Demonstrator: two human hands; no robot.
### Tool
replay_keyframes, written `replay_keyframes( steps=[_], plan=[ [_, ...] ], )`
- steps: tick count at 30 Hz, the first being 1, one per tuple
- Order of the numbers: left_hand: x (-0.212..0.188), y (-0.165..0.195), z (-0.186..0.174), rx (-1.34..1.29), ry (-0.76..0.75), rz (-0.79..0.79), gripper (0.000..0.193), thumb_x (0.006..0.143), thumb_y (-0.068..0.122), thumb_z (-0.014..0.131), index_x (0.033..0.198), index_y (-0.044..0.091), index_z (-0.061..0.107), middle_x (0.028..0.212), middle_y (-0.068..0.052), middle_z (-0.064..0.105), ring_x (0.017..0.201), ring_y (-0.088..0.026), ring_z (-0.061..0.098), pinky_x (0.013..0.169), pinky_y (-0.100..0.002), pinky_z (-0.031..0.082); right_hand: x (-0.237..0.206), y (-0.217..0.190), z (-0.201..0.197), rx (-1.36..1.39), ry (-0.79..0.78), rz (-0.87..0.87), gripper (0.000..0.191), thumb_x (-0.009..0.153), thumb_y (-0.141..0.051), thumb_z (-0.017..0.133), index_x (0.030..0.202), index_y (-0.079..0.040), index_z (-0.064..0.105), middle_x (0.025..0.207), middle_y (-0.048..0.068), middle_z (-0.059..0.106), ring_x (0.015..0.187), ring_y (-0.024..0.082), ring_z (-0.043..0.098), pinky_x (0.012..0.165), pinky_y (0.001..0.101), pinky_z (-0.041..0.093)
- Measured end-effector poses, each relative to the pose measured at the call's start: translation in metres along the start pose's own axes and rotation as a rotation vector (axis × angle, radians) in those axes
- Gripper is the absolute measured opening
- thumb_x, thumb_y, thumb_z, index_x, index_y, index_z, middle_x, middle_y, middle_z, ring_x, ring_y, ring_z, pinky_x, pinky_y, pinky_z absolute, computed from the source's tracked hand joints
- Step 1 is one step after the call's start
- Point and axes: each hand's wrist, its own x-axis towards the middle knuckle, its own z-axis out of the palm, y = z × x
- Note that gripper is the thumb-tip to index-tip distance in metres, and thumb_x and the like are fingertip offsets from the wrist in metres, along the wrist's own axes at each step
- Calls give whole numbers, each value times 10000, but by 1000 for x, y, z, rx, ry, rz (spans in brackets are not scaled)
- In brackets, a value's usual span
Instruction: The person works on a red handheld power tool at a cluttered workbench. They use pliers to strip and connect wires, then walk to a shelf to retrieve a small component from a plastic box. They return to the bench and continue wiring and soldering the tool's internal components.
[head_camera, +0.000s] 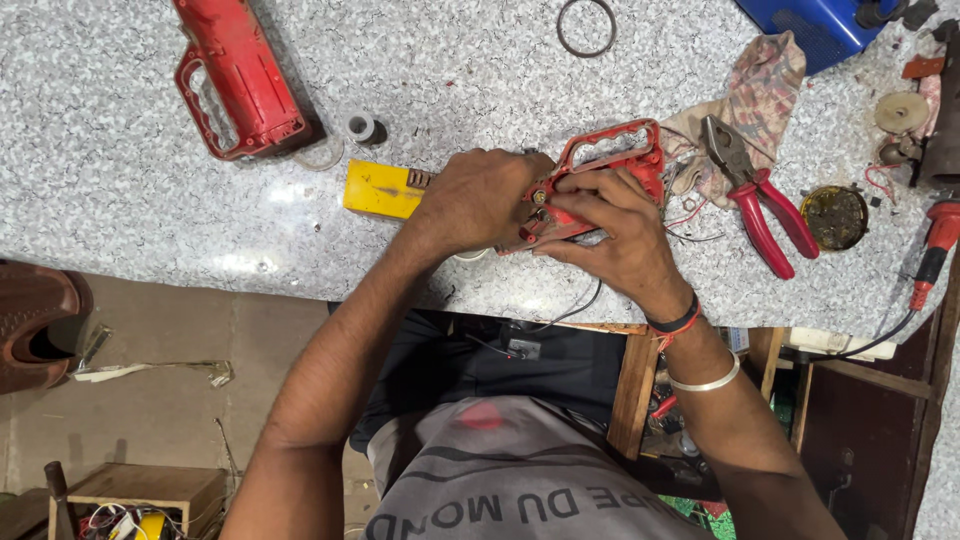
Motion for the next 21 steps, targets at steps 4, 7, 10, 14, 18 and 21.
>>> replay_keyframes(
  steps=[4, 7, 10, 14, 18, 21],
  plan=[
    [0, 2, 0, 2, 34, -1, 379, 780, 172, 774, 1136, 76, 688, 923, -169, 749, 885, -357, 729, 771, -496, 556, 1, -1, 0, 23, 22, 34, 559, 692, -261, 965, 1130, -29, 709, 1190, 115, 679, 1092, 302, 669, 950, 408, 542],
    [-1, 3, -2, 3, 30, 7, 369, 780, 218, 801, 1102, 73, 695, 910, -169, 747, 875, -365, 724, 753, -505, 551, 1, -1, 0, -9, 0, 10, 507, 670, -240, 972, 1076, -51, 736, 1174, 115, 703, 1013, 288, 661, 877, 396, 535],
    [-2, 5, -3, 4, 32, 1, 401, 767, 246, 819, 1101, 64, 692, 912, -174, 744, 866, -364, 726, 754, -505, 554, 1, 0, 1, 18, 31, 11, 545, 706, -253, 971, 1123, -35, 696, 1183, 101, 684, 1089, 291, 667, 949, 409, 539],
    [-3, 6, -4, 8, 33, 10, 407, 746, 230, 815, 1096, 61, 694, 916, -169, 747, 864, -365, 726, 745, -505, 557, 0, 0, 1, -23, 7, 5, 523, 692, -249, 976, 1091, -53, 699, 1175, 103, 696, 1050, 289, 667, 909, 407, 534],
    [-2, 5, -4, -8, 54, 25, 401, 765, 241, 805, 1099, 53, 689, 915, -173, 744, 864, -370, 724, 738, -511, 551, -1, 0, 2, -13, 29, 5, 546, 705, -240, 966, 1128, -32, 691, 1203, 111, 683, 1087, 300, 667, 941, 412, 535],
    [-3, 4, -3, -28, 64, 38, 354, 803, 237, 778, 1098, 60, 697, 915, -171, 746, 864, -378, 720, 742, -518, 546, 0, 1, 1, -36, 9, -1, 496, 694, -234, 972, 1073, -63, 702, 1209, 104, 693, 1066, 291, 673, 927, 406, 536]
  ],
)
